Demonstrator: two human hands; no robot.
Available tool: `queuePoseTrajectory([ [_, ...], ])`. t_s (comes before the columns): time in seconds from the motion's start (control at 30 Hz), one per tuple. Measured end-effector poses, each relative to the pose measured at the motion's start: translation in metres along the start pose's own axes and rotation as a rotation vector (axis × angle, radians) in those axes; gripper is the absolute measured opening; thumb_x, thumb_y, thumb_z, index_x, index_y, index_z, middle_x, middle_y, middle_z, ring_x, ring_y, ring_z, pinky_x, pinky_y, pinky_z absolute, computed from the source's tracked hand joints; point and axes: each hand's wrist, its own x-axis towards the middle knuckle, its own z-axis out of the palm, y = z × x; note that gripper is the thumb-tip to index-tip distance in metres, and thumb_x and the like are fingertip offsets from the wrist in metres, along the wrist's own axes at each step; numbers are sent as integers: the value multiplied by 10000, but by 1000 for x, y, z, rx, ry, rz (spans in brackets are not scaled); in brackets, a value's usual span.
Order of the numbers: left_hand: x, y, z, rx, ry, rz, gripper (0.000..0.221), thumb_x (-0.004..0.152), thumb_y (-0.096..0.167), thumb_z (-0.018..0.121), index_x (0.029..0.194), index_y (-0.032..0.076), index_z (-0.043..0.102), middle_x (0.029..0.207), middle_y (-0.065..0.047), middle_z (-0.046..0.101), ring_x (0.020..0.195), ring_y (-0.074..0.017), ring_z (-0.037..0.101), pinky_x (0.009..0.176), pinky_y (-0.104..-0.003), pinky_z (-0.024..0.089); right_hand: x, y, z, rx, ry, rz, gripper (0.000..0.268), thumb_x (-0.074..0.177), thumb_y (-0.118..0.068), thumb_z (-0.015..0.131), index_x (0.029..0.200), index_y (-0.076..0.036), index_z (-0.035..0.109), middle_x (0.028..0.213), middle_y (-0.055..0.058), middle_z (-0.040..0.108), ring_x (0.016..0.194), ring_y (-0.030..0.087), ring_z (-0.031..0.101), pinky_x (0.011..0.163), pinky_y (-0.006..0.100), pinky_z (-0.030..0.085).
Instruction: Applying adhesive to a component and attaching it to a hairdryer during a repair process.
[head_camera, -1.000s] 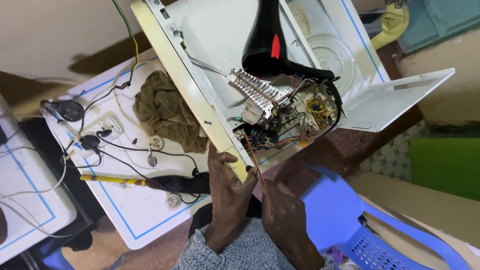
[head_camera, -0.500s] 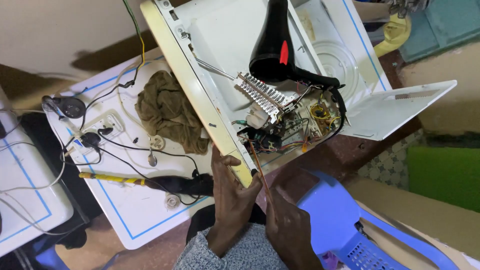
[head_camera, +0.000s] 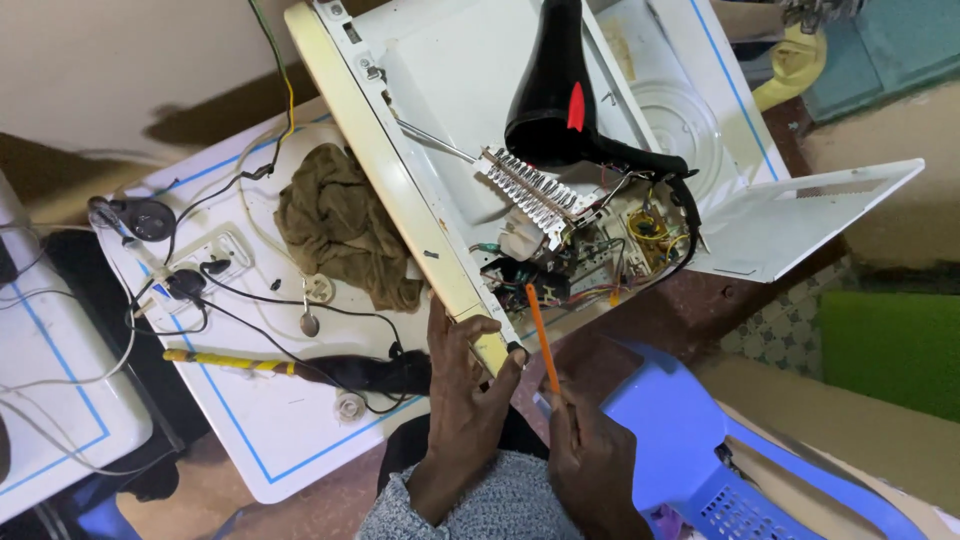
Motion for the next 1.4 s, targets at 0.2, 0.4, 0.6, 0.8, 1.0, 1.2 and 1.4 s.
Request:
queuePoseTrajectory([
  [0.2,-10,-16,0,553,170,368,313,930,271,760,1240,245,733,1559,-248,312,1344,-476,477,781,-546,607,30,-34,-14,612,-162,657,349,926,-289,627,1220,-131,726,1176,48,823,1053,162,760,857,318,588],
  [0.4,-8,-21,2,644,145,455,227,979,295,686,1186,203,701,1160,-134,536,1018,-325,555,755,-461,535,43,-15,2,668,-140,473,143,920,-198,719,950,-59,730,838,57,753,786,141,691,756,302,554],
  [0.6,-18,25,-13,-27,-49,-116,191,892,246,680,1036,126,716,1102,-63,680,1036,-199,686,818,-360,625,42,-25,-14,750,-231,573,101,931,-113,721,915,-17,697,613,129,683,559,193,667,521,317,516],
  [0.8,-45,12,-11,176,140,175,92,912,111,735,928,70,655,851,-81,750,713,-191,729,588,-293,640,30,-42,-10,678,-223,527,192,934,-196,705,894,-12,663,726,117,702,674,203,689,657,351,604],
  [1.0,-52,25,-37,12,111,-64,115,926,161,706,1009,82,695,963,-75,763,864,-189,753,770,-301,675,27,-64,-6,500,-280,413,163,929,-263,706,881,-114,662,695,1,557,600,114,459,603,304,422],
  [1.2,-54,36,-64,-386,44,-506,143,890,63,759,985,63,653,884,-81,707,793,-182,691,744,-318,628,17,-56,11,792,-417,380,130,968,-161,653,863,-93,618,591,9,484,470,110,393,431,294,310],
  [1.4,-53,0,-93,-150,-175,-583,184,961,245,666,1036,79,691,891,-79,728,814,-170,715,740,-289,627,-3,-61,36,637,-375,346,96,949,-162,608,856,-141,595,727,-10,515,672,122,482,639,312,411],
])
